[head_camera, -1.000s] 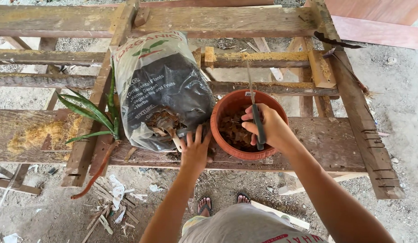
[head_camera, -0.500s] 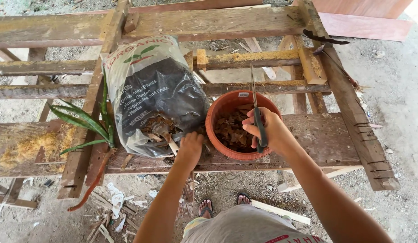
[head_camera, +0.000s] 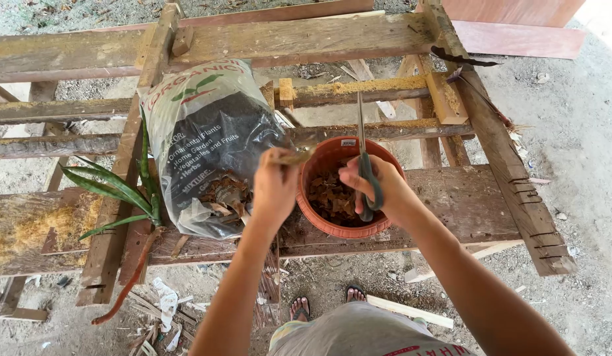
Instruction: Cutting dry leaves into a pot using scissors to prepare mulch or compost.
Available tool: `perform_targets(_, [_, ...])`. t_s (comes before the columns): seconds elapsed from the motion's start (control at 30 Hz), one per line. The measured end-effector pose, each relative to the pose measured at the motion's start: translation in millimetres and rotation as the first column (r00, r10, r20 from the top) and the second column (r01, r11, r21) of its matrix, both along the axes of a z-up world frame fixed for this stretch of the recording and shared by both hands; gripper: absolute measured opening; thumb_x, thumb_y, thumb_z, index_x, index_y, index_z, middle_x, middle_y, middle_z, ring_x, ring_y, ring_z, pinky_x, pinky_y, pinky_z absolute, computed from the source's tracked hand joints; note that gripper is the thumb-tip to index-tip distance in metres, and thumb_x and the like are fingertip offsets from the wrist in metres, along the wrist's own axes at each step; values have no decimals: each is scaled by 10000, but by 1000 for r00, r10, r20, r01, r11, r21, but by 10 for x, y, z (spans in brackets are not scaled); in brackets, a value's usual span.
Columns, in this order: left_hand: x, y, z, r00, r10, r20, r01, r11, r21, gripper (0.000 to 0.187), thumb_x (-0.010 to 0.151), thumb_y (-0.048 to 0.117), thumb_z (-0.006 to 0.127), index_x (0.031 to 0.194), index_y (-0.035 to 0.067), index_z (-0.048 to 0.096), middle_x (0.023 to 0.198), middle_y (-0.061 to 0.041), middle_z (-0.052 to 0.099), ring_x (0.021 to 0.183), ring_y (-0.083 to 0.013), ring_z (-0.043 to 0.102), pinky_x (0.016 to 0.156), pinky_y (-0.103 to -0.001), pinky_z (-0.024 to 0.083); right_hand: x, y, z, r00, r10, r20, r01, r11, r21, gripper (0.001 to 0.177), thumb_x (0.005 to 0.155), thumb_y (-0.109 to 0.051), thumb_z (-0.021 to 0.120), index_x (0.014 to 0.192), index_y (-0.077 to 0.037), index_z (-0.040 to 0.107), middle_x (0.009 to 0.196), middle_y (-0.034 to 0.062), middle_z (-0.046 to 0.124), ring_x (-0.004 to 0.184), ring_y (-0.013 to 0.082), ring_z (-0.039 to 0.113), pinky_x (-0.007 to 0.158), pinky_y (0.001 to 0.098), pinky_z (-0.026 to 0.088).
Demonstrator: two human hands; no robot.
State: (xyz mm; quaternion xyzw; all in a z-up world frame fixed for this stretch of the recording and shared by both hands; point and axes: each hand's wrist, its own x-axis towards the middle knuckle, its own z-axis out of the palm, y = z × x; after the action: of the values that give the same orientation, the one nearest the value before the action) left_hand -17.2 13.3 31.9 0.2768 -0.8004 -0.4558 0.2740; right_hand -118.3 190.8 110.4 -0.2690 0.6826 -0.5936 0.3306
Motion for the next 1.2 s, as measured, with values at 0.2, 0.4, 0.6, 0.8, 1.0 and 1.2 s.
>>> perform_targets(0.2, [-488,266,309,956,-34,-291,108,964,242,214,884,105,459,863,10,650,599,-18,505,515,-105,415,508,-301,390,-215,-98,-402,994,-31,109,48,987,-151,471,812,-218,777,1070,106,552,671,160,576,361,205,598,304,224,375])
perform_targets(0.4, [-870,368,129,961,174,-213,-21,818,575,353,867,204,499,1125,-24,579,793,-120,618,710,-170,518,693,-424,461,-210,-142,-532,978,-53,200,97,971,-219,324,752,-58,784,937,90,563,532,157,540,349,280,604,254,250,342])
perform_targets(0.6, [-625,583,580,989,95,-112,4,748,663,795,837,538,612,1346,-47,438,1130,-194,544,840,-186,521,784,-396,456,-457,-34,-723,966,-131,224,188,949,-252,396,686,5,808,972,91,547,534,130,466,331,261,575,259,237,328])
perform_targets(0.8, [-821,545,-218,998,-19,59,-17,829,558,205,964,230,519,817,96,570,940,-145,670,781,-224,685,700,-338,538,-435,-6,-540,963,-148,224,207,941,-269,389,773,-30,720,1086,103,530,583,167,546,374,264,616,256,235,386])
perform_targets(1.0, [-626,801,394,995,-101,-21,89,741,666,584,856,360,717,1216,14,413,1194,-257,556,901,-296,674,662,-405,626,-477,-46,-581,990,-142,23,144,976,-165,461,687,75,677,1120,106,524,611,176,537,376,281,602,288,289,467])
perform_targets(1.2, [-779,522,43,986,-165,32,134,885,446,230,885,133,677,1065,-8,645,715,-123,666,526,-159,666,519,-294,562,-648,2,-732,985,-149,93,167,957,-239,402,667,72,701,1044,89,560,683,171,530,323,237,566,289,283,391])
